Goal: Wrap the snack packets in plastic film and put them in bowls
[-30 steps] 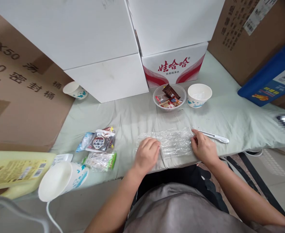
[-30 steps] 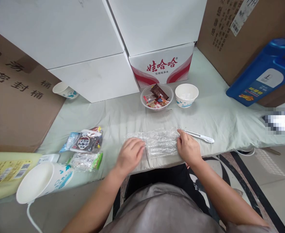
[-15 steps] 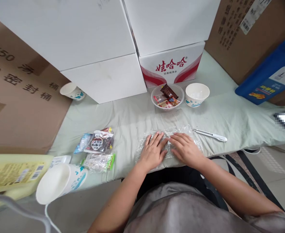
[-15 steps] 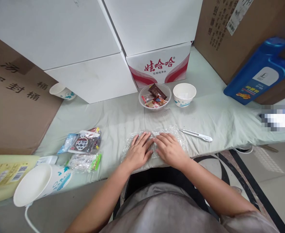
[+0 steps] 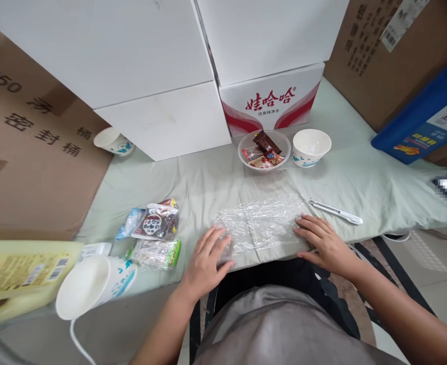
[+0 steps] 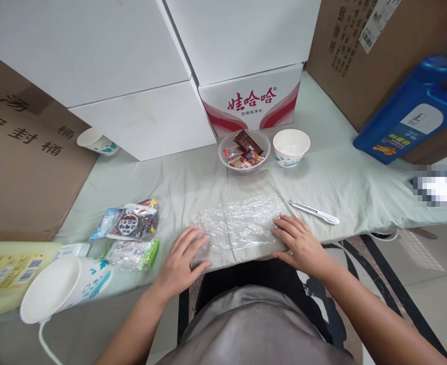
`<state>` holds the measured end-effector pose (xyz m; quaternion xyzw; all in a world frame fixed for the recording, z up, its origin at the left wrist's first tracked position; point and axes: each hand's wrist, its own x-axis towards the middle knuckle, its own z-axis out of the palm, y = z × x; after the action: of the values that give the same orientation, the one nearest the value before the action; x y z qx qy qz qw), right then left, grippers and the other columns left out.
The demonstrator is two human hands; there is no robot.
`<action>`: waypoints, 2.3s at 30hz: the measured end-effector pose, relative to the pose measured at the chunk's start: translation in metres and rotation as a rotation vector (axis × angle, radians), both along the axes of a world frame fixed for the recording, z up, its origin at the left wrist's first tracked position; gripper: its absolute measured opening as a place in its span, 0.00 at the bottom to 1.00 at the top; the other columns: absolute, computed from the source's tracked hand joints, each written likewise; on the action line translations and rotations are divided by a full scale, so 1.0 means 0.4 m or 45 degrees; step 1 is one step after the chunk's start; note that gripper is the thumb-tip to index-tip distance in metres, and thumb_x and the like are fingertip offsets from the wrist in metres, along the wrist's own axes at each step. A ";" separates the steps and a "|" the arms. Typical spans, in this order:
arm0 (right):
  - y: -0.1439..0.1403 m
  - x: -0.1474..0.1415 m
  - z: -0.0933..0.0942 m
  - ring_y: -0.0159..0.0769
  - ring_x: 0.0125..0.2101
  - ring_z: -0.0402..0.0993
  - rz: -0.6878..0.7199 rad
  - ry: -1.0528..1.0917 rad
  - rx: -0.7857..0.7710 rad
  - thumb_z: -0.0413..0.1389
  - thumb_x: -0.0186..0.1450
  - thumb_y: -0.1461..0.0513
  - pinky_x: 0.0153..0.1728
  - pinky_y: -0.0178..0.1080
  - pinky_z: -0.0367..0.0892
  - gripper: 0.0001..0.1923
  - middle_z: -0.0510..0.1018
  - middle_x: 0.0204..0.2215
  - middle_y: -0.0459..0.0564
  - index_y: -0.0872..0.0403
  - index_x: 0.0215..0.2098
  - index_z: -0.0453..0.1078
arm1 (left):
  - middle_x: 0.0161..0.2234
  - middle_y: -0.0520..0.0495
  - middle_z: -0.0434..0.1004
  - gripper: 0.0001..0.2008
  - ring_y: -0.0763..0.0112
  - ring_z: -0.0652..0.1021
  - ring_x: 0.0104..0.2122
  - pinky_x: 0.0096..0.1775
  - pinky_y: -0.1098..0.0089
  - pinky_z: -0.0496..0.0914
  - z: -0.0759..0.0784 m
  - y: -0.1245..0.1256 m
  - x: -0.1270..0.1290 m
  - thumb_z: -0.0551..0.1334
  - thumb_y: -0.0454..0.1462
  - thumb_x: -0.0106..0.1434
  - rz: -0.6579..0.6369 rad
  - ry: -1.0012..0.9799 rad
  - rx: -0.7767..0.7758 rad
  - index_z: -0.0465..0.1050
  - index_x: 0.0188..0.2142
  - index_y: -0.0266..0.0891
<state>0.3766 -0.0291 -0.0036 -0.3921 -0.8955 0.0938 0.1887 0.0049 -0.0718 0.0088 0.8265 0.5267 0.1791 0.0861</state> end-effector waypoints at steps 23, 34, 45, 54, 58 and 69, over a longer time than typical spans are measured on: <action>0.071 -0.069 -0.003 0.39 0.31 0.79 -0.663 0.107 -0.014 0.47 0.69 0.57 0.29 0.37 0.67 0.13 0.82 0.33 0.48 0.52 0.38 0.72 | 0.35 0.46 0.80 0.09 0.65 0.78 0.31 0.33 0.70 0.67 -0.022 0.117 0.056 0.54 0.37 0.66 0.546 -0.121 0.141 0.73 0.39 0.41; 0.071 -0.077 0.003 0.47 0.42 0.72 -0.627 -0.052 0.178 0.51 0.68 0.54 0.42 0.44 0.66 0.16 0.76 0.40 0.58 0.57 0.45 0.72 | 0.40 0.38 0.73 0.08 0.55 0.73 0.42 0.43 0.59 0.68 0.015 0.113 0.102 0.58 0.36 0.64 0.609 0.079 0.420 0.74 0.40 0.37; 0.033 -0.056 0.026 0.44 0.33 0.70 -0.631 0.081 -0.140 0.51 0.66 0.58 0.37 0.44 0.66 0.09 0.74 0.29 0.53 0.52 0.30 0.66 | 0.57 0.36 0.68 0.20 0.48 0.68 0.57 0.55 0.47 0.63 0.005 0.116 0.234 0.56 0.38 0.67 0.258 0.233 0.096 0.66 0.57 0.38; -0.058 -0.072 0.125 0.33 0.28 0.72 -0.051 0.859 -1.052 0.53 0.67 0.51 0.29 0.36 0.69 0.14 0.74 0.30 0.47 0.51 0.42 0.61 | 0.60 0.38 0.67 0.27 0.52 0.64 0.62 0.58 0.50 0.60 -0.019 0.032 0.317 0.58 0.44 0.66 -0.369 -0.111 -0.058 0.60 0.61 0.37; -0.032 -0.072 0.122 0.43 0.45 0.73 0.141 0.837 -0.790 0.58 0.58 0.41 0.45 0.44 0.71 0.38 0.72 0.47 0.57 0.50 0.59 0.57 | 0.55 0.44 0.74 0.18 0.60 0.68 0.59 0.59 0.53 0.60 -0.005 0.053 0.288 0.51 0.36 0.69 -0.460 -0.360 -0.234 0.67 0.57 0.43; 0.104 -0.212 0.060 0.34 0.30 0.73 -0.200 0.921 -0.592 0.55 0.64 0.60 0.35 0.40 0.71 0.22 0.74 0.30 0.46 0.52 0.56 0.61 | 0.61 0.37 0.63 0.31 0.50 0.66 0.60 0.59 0.51 0.62 -0.011 0.086 0.251 0.63 0.42 0.62 -0.222 -1.255 -0.710 0.57 0.63 0.43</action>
<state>0.2917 0.0124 0.0203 -0.4329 -0.6943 0.4097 0.4034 0.1052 -0.0376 0.0043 0.6318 0.3814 0.3897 0.5509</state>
